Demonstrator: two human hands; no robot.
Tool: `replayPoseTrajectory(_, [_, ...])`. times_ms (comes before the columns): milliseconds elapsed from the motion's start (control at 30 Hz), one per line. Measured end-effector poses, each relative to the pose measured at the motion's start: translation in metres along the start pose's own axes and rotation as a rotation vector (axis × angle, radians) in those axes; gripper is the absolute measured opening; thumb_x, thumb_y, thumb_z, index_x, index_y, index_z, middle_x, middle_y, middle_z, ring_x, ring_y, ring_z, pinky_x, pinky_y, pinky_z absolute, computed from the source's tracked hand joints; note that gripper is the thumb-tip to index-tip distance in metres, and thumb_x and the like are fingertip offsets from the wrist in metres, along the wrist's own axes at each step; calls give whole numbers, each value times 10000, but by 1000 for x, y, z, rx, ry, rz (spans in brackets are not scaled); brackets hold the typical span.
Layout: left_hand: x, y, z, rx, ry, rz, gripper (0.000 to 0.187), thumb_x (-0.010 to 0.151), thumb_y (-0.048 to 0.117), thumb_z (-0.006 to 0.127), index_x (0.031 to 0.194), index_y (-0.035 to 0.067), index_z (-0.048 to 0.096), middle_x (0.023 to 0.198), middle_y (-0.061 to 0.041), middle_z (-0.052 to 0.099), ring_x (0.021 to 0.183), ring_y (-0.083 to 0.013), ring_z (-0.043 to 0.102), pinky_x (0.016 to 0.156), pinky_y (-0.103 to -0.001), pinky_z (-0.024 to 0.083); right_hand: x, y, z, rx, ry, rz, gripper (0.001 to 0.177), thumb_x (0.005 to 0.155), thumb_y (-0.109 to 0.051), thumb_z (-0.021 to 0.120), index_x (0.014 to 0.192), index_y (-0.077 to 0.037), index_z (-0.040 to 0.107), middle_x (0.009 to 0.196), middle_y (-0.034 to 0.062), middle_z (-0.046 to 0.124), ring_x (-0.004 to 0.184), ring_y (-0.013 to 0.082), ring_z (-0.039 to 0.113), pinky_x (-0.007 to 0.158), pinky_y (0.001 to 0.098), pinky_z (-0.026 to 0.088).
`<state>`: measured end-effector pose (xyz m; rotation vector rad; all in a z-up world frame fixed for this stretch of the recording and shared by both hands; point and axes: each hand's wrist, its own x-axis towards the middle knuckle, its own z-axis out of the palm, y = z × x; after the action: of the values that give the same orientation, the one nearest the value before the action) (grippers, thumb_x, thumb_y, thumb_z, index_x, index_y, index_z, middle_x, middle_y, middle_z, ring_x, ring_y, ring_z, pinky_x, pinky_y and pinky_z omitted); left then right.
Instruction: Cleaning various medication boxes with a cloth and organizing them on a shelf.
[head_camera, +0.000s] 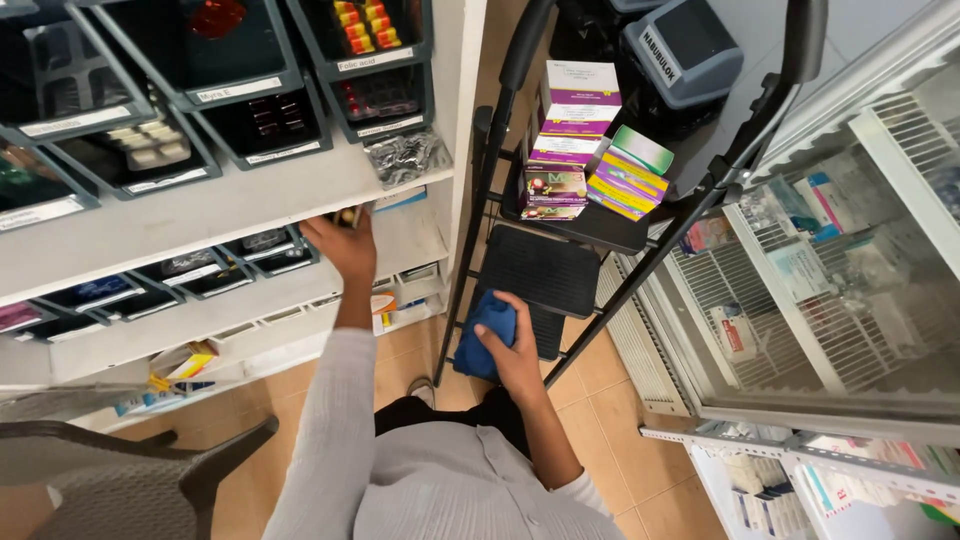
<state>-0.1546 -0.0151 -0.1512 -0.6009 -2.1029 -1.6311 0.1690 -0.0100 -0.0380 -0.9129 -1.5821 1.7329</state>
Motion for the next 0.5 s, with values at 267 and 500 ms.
replayPoseTrajectory(267, [-123,83,-37,-25,-363,131,708,689,59,906,1250,26,476,1324,-233,498,1251,-435,483,1090,-524,394,41,11,-36,19,-11,29,503,920,-139,716,1381,-169,516,1254,108,598,1108,213,616,912,351,563])
replayPoseTrajectory(500, [-149,173,31,-309,-515,130,703,707,96,909,1264,52,482,1349,-231,520,1257,-410,525,1071,-499,450,76,28,-114,31,212,17,362,925,-148,728,1248,-116,568,1100,89,630,960,160,619,808,298,563])
